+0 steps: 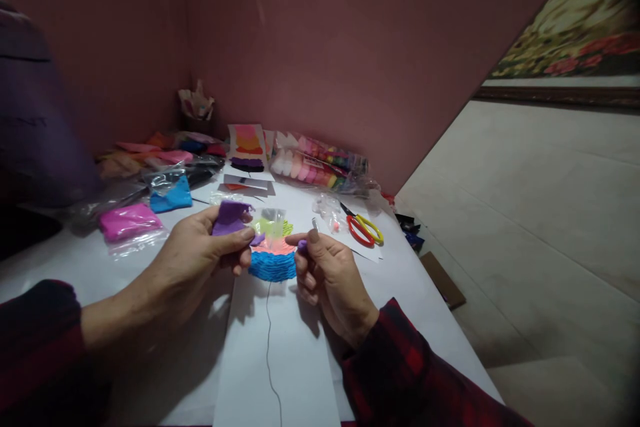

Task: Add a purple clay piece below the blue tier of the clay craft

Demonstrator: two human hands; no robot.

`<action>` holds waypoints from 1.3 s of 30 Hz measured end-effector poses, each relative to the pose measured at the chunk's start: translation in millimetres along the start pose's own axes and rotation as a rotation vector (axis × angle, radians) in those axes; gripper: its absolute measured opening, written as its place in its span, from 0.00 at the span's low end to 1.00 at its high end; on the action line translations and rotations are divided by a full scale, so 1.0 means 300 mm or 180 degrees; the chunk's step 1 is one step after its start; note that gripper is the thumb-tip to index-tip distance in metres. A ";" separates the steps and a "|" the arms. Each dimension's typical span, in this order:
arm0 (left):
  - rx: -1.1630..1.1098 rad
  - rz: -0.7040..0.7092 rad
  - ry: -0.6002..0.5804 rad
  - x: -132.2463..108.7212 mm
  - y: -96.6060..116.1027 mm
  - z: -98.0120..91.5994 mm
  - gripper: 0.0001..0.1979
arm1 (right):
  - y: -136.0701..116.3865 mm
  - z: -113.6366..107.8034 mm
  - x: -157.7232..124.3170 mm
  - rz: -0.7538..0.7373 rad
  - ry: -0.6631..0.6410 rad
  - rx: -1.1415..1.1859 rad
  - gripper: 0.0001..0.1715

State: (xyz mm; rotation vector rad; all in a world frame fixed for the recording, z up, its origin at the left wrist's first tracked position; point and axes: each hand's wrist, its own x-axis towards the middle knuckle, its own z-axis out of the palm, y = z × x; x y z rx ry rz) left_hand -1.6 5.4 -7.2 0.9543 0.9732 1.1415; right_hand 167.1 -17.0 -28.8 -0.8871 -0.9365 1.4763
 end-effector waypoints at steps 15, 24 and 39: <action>0.0124 -0.0157 -0.0243 -0.003 0.000 0.004 0.08 | 0.002 0.021 -0.011 -0.0299 0.0137 -0.0508 0.08; 0.0362 -0.0085 -0.0619 -0.004 -0.014 -0.005 0.10 | 0.011 0.015 -0.004 -0.0362 -0.0153 -0.0859 0.14; 0.0198 0.0385 -0.0251 -0.012 0.005 0.002 0.12 | 0.019 0.007 -0.007 -0.0836 0.0289 -0.1203 0.08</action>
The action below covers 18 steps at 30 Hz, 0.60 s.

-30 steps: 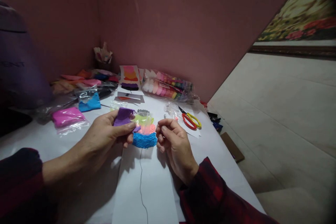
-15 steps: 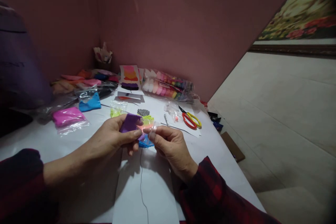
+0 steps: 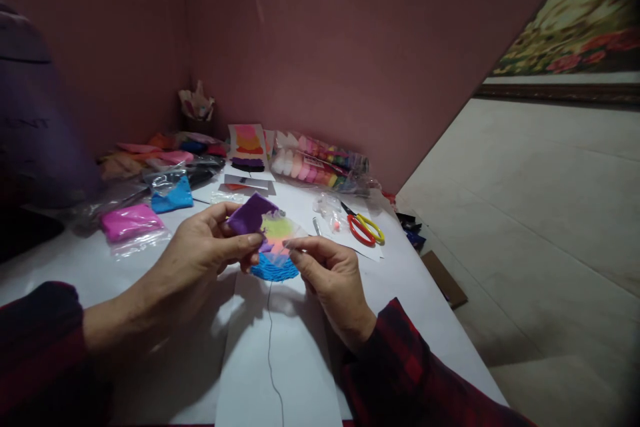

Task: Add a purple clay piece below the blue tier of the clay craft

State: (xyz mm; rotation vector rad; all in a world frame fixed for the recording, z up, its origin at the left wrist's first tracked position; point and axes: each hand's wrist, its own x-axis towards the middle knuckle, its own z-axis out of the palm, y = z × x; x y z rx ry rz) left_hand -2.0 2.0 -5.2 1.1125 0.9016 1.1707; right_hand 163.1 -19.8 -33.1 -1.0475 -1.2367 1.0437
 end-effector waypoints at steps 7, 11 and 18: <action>0.0507 -0.0268 -0.0434 -0.008 0.000 0.002 0.10 | 0.000 -0.012 0.009 -0.0160 0.0427 -0.0030 0.11; 0.0871 -0.0346 -0.0820 0.004 -0.006 -0.003 0.17 | -0.009 0.000 0.001 -0.0248 -0.0100 -0.0384 0.12; 0.0476 -0.0065 -0.0289 0.011 -0.007 -0.014 0.17 | -0.008 0.009 -0.002 -0.0115 -0.0072 -0.0426 0.16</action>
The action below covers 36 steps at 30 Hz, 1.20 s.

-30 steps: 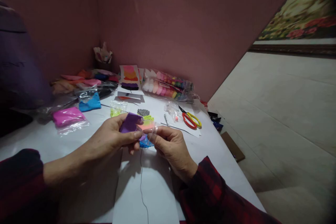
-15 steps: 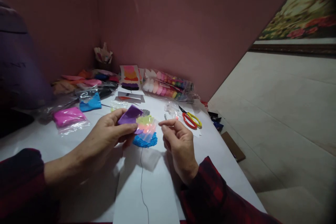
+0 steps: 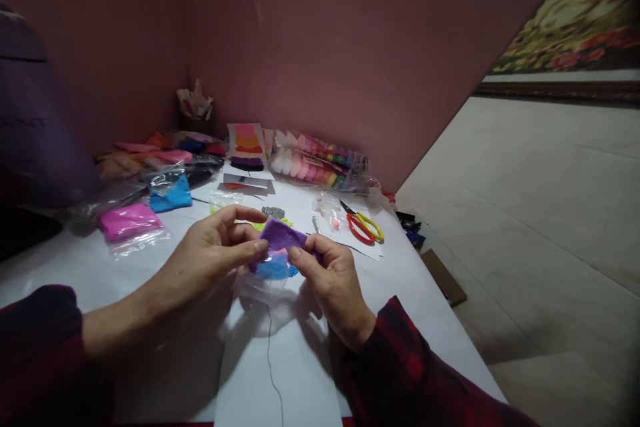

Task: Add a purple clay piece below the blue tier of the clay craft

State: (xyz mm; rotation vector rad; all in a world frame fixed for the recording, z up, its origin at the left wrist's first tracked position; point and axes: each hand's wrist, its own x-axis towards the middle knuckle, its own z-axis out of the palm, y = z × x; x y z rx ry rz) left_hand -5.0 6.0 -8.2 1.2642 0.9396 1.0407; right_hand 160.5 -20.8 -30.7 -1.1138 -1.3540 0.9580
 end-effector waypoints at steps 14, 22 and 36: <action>-0.0512 -0.0223 -0.0093 0.008 -0.026 0.009 0.14 | -0.001 -0.007 0.011 0.0600 0.0539 0.0952 0.15; -0.0200 -0.0254 -0.0178 0.009 -0.024 0.001 0.05 | 0.012 -0.009 0.020 0.0457 0.0206 0.0984 0.17; -0.0352 0.0377 0.0303 0.020 0.017 0.002 0.05 | -0.007 0.012 0.002 0.0766 0.0064 0.1398 0.16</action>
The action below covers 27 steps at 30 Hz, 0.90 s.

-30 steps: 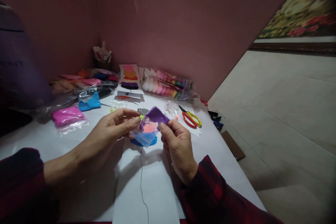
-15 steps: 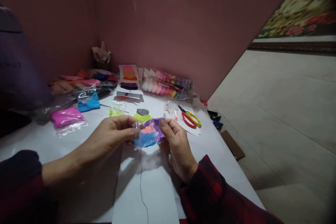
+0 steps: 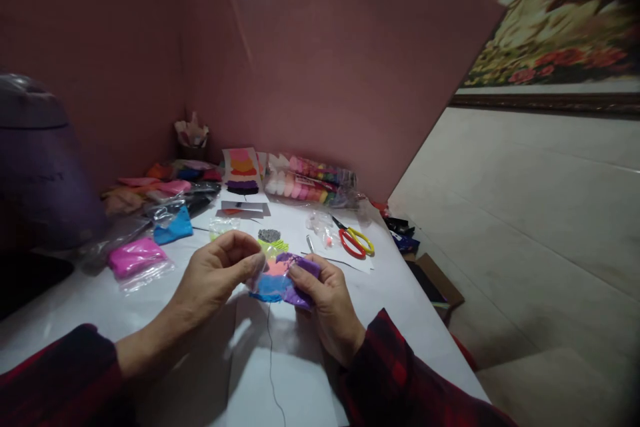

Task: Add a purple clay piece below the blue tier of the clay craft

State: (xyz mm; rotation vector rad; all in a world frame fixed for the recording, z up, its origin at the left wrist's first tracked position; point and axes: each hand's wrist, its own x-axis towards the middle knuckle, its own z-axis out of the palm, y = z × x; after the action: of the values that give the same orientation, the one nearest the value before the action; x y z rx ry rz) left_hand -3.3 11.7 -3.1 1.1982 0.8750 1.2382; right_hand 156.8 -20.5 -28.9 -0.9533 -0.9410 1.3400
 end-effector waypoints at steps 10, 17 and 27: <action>-0.0107 -0.0540 -0.0470 -0.016 0.049 0.000 0.09 | -0.001 0.006 0.000 -0.0234 0.0035 -0.0117 0.20; -0.0567 -0.0818 -0.0592 -0.005 -0.023 0.011 0.13 | 0.002 -0.002 0.007 -0.0351 -0.0132 -0.0476 0.22; -0.0286 -0.1122 -0.1078 -0.010 -0.011 -0.006 0.07 | -0.006 -0.011 -0.002 -0.0555 -0.0227 -0.0931 0.18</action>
State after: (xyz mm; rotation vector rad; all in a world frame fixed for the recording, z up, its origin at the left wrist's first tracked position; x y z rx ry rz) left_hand -4.8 9.3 -6.9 1.0854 0.7301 0.7556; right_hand 160.5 -21.0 -28.4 -1.0219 -1.2700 1.1137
